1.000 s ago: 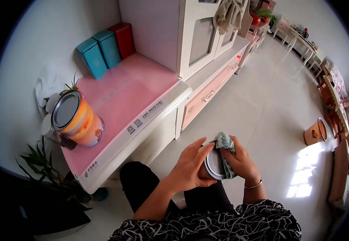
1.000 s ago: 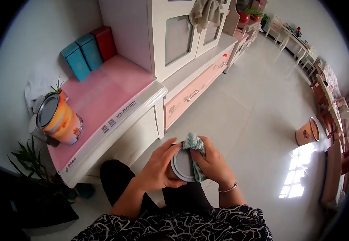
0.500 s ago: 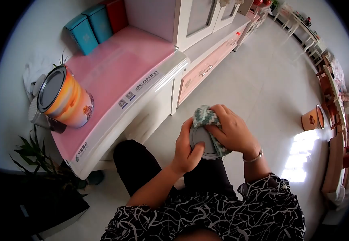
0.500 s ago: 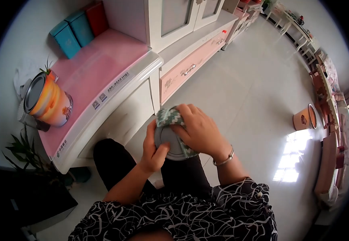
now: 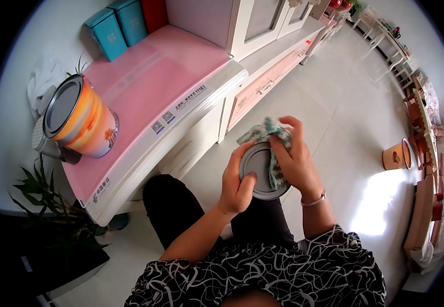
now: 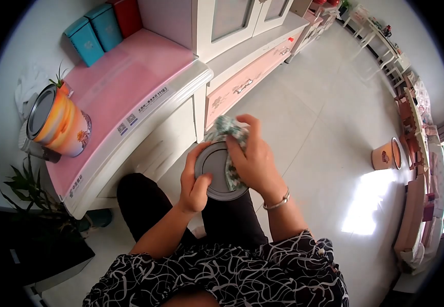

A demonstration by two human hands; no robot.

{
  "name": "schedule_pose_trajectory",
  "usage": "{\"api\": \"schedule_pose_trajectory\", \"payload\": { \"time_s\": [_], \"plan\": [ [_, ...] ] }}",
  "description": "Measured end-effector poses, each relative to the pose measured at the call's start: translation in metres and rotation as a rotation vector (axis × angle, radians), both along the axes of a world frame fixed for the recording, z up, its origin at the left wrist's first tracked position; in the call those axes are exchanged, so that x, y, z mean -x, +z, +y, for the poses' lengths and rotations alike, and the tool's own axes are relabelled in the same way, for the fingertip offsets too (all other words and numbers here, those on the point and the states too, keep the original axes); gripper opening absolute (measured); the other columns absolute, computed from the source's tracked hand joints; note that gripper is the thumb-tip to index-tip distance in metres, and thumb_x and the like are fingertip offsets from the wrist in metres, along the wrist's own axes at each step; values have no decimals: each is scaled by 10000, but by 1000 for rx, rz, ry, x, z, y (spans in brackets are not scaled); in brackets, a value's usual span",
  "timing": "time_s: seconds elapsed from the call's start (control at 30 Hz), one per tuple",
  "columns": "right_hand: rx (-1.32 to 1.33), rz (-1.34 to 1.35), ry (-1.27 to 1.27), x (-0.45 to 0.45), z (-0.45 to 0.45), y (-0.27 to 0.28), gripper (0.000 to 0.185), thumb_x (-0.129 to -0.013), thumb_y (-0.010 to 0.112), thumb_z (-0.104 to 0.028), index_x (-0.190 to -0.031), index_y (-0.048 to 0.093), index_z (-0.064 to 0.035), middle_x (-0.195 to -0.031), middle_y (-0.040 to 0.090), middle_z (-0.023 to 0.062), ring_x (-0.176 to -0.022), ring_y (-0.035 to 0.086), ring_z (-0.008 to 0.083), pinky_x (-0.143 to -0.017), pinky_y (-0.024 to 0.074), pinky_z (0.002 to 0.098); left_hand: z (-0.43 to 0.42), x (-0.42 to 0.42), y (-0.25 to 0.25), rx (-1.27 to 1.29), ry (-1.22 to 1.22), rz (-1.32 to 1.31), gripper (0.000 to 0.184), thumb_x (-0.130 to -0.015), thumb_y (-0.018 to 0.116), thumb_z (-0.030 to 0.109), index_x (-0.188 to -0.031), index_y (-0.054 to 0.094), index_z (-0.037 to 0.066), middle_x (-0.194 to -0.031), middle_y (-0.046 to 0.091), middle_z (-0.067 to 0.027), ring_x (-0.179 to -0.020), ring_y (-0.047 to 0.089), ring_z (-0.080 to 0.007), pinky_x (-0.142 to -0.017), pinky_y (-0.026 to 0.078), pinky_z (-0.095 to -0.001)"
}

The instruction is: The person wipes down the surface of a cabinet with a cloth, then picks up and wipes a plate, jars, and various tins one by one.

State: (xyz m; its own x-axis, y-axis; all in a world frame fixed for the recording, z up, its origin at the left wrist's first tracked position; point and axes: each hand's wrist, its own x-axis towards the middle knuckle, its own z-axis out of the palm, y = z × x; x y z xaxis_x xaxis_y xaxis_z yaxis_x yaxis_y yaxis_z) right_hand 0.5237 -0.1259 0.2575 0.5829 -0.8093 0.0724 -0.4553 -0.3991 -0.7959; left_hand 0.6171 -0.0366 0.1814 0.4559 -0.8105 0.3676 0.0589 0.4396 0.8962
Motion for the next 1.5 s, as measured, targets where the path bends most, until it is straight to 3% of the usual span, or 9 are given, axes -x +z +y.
{"api": "schedule_pose_trajectory", "payload": {
  "time_s": [0.33, 0.53, 0.63, 0.7, 0.8, 0.97, 1.07, 1.1, 1.5],
  "plan": [
    [682, 37, 297, 22, 17, -1, 171, -699, 643, -197, -783, 607, -51, -998, 569, 82, -994, 496, 288, -864, 358, 409, 2, -2, 3, 61, 16, -10, 457, -756, 396, 37, -1201, 365, -65, -1085, 504, -171, -986, 510, -221, -870, 389, -306],
    [176, -397, 611, 53, -18, -15, 154, -666, 556, -120, -701, 564, 30, -799, 568, 93, -825, 518, 233, -777, 388, 346, 4, -2, -1, 17, -34, -54, 458, -740, 375, 19, -1186, 372, -82, -1043, 506, -149, -940, 494, -208, -859, 374, -291],
    [-231, -580, 27, 69, -4, -2, 247, -694, 435, -155, -603, 550, 44, -630, 540, 92, -654, 482, 201, -609, 422, 321, 6, -10, 3, -90, -57, 97, 493, -715, 371, -12, -1206, 367, -56, -1028, 506, -125, -867, 482, -150, -794, 389, -246],
    [-289, -603, -20, 84, 9, -35, 351, -766, 495, -246, -922, 551, 63, -889, 574, 171, -799, 546, 249, -675, 454, 340, 7, -10, 3, -105, -66, 145, 500, -715, 368, -10, -1214, 363, -48, -1037, 504, -122, -850, 478, -141, -780, 389, -237],
    [409, -180, 352, 56, 33, -41, 533, -804, 554, -336, -1239, 434, -52, -1379, 198, 234, -1254, 262, 379, -995, 264, 429, 5, -10, 2, -73, -70, 105, 515, -710, 355, -11, -1224, 353, -46, -1070, 504, -123, -888, 487, -142, -802, 389, -239],
    [-355, -701, 172, 37, 6, -70, 549, -899, 342, -380, -1217, 401, 64, -1190, 478, 157, -1123, 436, 212, -953, 330, 327, 6, -10, 1, -10, -150, 134, 524, -685, 357, -1, -1204, 366, -72, -1134, 495, -153, -1053, 475, -198, -916, 352, -282],
    [-859, -635, 238, 29, -24, -96, 561, -916, 296, -449, -1161, 460, 28, -1123, 534, 133, -1000, 528, 202, -868, 426, 317, 5, -12, 0, 25, -183, 170, 528, -677, 363, 10, -1197, 377, -81, -1143, 494, -166, -1064, 475, -215, -925, 350, -295],
    [-901, -550, 210, 24, -29, -94, 547, -914, 316, -449, -1063, 528, 32, -964, 601, 113, -851, 575, 176, -754, 469, 283, 4, -13, 0, 58, -174, 172, 530, -673, 366, 18, -1192, 384, -87, -1147, 495, -174, -1069, 476, -224, -927, 352, -301],
    [-750, -451, 177, 29, -14, -77, 418, -919, 411, -363, -1017, 534, 25, -934, 556, 19, -854, 481, 89, -750, 405, 222, 10, -30, 23, -36, -99, 595, 595, -620, 382, 135, -1153, 427, -126, -1027, 549, -222, -975, 530, -260, -879, 401, -308]
  ]
}}
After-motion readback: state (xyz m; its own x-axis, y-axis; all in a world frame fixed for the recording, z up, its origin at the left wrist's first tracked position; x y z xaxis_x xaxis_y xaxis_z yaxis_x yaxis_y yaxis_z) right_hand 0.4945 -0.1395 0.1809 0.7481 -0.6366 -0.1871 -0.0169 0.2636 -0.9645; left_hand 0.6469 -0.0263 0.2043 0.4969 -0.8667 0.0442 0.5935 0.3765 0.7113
